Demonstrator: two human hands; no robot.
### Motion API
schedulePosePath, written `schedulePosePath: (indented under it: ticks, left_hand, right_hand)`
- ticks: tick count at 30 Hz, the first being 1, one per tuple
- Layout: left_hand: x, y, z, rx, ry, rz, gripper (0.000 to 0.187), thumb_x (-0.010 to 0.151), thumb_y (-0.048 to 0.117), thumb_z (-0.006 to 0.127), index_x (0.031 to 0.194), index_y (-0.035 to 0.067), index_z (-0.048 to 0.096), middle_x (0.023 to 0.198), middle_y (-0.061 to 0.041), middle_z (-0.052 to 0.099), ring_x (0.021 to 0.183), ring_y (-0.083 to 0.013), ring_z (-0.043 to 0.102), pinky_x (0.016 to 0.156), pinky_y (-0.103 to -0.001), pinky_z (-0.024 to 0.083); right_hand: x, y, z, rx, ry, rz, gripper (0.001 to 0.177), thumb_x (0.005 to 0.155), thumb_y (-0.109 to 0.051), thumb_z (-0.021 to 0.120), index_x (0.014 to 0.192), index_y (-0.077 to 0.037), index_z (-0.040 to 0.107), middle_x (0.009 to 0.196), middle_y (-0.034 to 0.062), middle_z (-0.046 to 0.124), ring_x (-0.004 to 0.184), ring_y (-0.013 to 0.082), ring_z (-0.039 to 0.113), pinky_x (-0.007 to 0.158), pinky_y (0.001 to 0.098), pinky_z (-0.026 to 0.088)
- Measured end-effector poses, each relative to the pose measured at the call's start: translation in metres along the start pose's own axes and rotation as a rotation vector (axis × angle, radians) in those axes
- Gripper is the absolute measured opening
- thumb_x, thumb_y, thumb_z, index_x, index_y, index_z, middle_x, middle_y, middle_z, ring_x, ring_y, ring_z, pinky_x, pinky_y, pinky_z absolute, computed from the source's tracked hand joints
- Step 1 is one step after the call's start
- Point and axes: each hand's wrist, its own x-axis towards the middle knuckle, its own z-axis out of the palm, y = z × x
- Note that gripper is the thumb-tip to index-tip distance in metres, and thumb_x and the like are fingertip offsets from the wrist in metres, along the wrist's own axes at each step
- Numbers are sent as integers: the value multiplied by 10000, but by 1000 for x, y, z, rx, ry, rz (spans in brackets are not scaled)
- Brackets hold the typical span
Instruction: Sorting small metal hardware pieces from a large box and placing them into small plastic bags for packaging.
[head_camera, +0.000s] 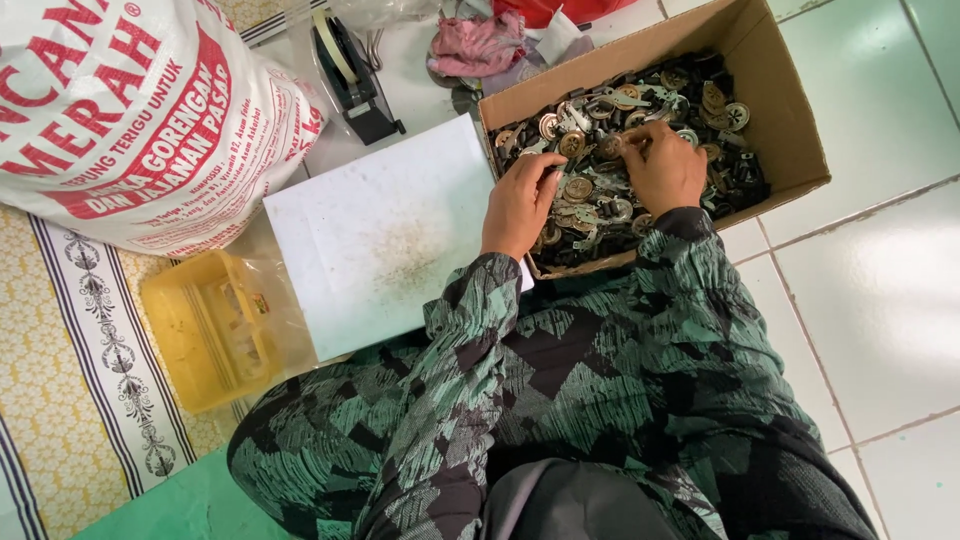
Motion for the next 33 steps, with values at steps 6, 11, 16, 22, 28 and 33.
schedulePosePath:
  ticks: [6, 11, 16, 22, 28, 33]
  left_hand:
    - [-1, -4, 2, 12, -13, -18, 204, 1130, 234, 484, 1306, 209, 584, 1164, -87, 655, 982, -347, 720, 779, -502, 679]
    - [0, -5, 6, 62, -39, -35, 198, 1119, 220, 499, 1292, 194, 591, 1146, -96, 660, 962, -331, 726, 760, -494, 681]
    - [18, 11, 22, 153, -163, -156, 206, 1094, 101, 456, 1218, 160, 609, 1210, -124, 641, 984, -333, 730, 747, -469, 668]
    - [35, -28, 95, 90, -421, -227, 233, 1055, 92, 481, 1166, 127, 683, 1254, -161, 595, 953, -333, 725, 722, -460, 672]
    - [30, -71, 143, 310, -475, -191, 233, 1028, -1, 558, 1209, -24, 704, 1356, -291, 548, 912, -347, 717, 718, -448, 662]
    - [20, -64, 131, 382, -460, -81, 171, 1003, -72, 595, 1122, -88, 715, 1310, -305, 586, 955, -362, 723, 722, -422, 663]
  right_hand:
    - [-4, 5, 7, -166, -200, -21, 101, 982, -205, 743, 1074, -177, 775, 957, 83, 736, 936, 373, 721, 1076, 680, 367]
    - [-3, 6, 27, -311, -222, -42, 131, 1003, -207, 695, 1095, -181, 785, 889, 64, 735, 861, 345, 722, 1065, 636, 363]
    - [-2, 4, 13, -356, -166, 36, 120, 1003, -111, 657, 1002, -90, 775, 873, 132, 714, 847, 391, 698, 1069, 592, 349]
    - [-2, 9, 11, -316, -173, 80, 115, 980, -103, 687, 938, -133, 790, 771, 73, 701, 771, 350, 695, 1042, 611, 364]
    - [7, 36, 29, -278, -286, 175, 114, 927, -207, 707, 883, -171, 806, 754, 56, 717, 836, 365, 717, 1083, 685, 328]
    - [1, 23, 12, -245, -367, 177, 103, 925, -277, 745, 966, -229, 826, 818, 65, 763, 959, 372, 732, 1144, 700, 289]
